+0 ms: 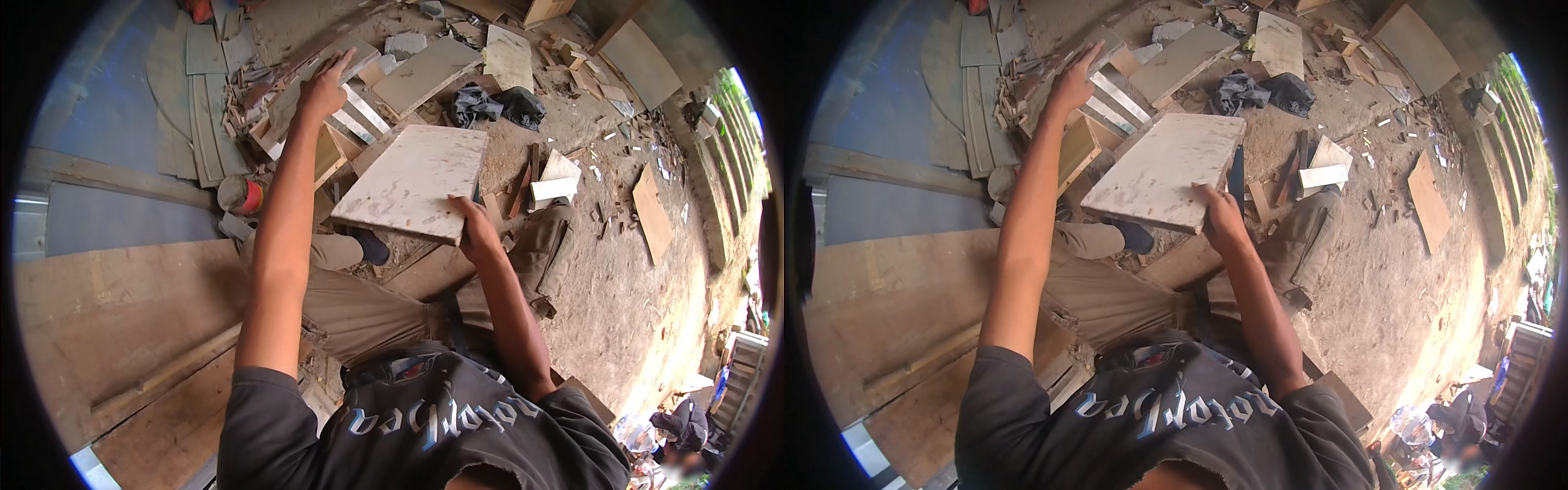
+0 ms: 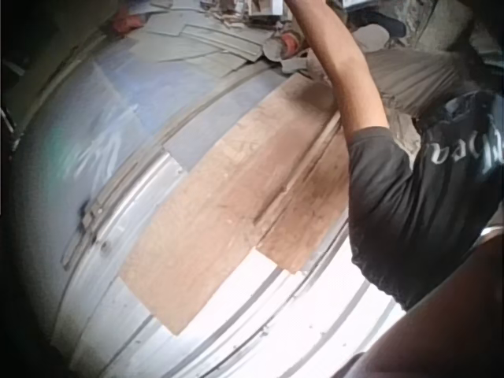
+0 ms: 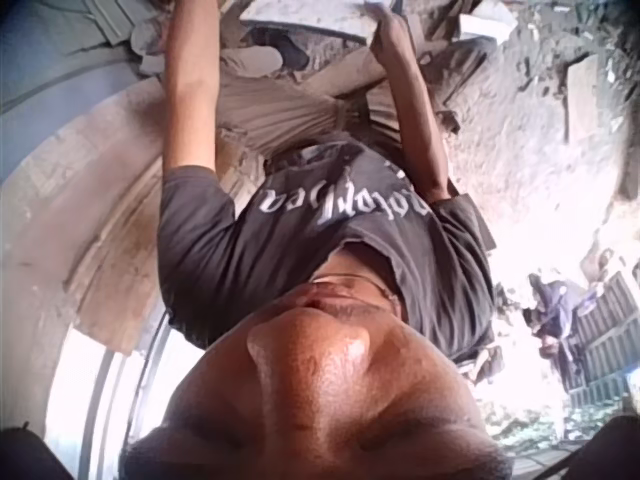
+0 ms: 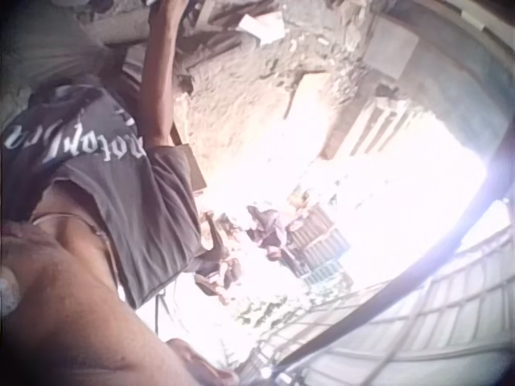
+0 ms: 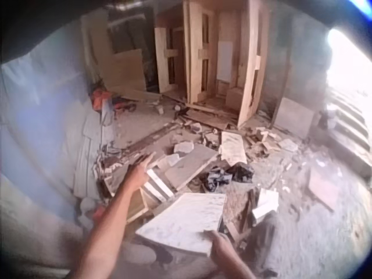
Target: The person sits on the ground and assembles several small wooden pieces into a box-like structure. They use a hand saw to cut a piece of wood, then fit the cut piece into the frame and add additional panels to form a small wooden box.
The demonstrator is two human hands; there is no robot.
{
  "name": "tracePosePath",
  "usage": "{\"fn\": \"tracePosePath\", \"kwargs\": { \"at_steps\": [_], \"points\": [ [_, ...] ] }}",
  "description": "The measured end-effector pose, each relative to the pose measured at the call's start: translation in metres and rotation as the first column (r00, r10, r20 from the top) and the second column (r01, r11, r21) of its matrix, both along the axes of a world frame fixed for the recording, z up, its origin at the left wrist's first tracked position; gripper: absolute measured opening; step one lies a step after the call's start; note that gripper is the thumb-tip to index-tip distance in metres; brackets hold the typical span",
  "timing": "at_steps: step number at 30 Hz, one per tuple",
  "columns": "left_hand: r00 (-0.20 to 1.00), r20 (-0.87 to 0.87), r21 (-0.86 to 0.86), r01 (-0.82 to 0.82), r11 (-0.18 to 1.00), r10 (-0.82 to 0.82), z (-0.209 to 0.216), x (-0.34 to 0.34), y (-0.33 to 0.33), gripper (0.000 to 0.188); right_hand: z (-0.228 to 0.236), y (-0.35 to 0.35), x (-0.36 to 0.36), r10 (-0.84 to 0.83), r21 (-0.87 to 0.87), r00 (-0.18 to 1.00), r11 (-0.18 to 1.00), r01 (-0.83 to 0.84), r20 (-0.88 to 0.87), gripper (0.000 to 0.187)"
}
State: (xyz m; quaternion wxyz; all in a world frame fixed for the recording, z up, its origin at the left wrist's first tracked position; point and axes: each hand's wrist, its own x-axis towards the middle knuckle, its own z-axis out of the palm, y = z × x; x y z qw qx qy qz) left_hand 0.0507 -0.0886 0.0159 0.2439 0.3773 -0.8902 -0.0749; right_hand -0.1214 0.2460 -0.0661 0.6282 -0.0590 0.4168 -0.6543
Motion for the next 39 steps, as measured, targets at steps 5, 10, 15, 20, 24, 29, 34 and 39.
{"fn": "tracePosePath", "kwargs": {
  "at_steps": [5,10,15,20,24,29,34,39],
  "points": [
    [0.999,-0.036,0.049,0.013,0.999,-0.011,0.009,0.004,0.014,0.084,0.067,0.009,0.018,-0.249,0.001,0.961,0.968,0.251,0.120,0.033],
    [0.996,-0.088,-0.024,0.019,1.000,-0.021,0.003,0.038,0.023,0.082,0.090,0.008,0.026,-0.277,-0.006,0.934,0.958,0.285,0.227,0.033],
    [0.994,-0.084,0.084,-0.062,0.995,0.069,0.013,0.047,0.044,0.084,0.123,-0.004,0.054,-0.269,0.091,0.861,0.963,0.255,0.433,0.022],
    [0.997,-0.078,0.030,0.004,1.000,-0.002,0.002,0.069,0.029,0.076,0.133,-0.026,0.088,-0.140,-0.058,0.716,0.968,0.244,0.684,0.028],
    [0.973,-0.219,0.189,-0.026,0.982,0.068,-0.009,0.105,0.007,0.071,0.170,-0.022,0.105,0.002,-0.114,0.543,0.978,0.172,0.840,0.035],
    [0.877,-0.377,0.612,-0.005,0.791,0.298,0.035,0.074,0.035,0.065,0.155,-0.029,0.112,-0.095,-0.010,0.590,0.985,0.172,0.802,0.035],
    [0.875,-0.422,0.525,0.023,0.851,0.237,0.014,0.096,0.043,0.060,0.135,-0.044,0.129,-0.084,0.019,0.594,0.993,0.114,0.800,0.041],
    [0.911,-0.392,0.405,0.048,0.913,0.126,-0.001,0.112,0.050,0.058,0.123,-0.062,0.130,-0.059,0.021,0.602,0.997,0.070,0.797,0.040]
  ]
}}
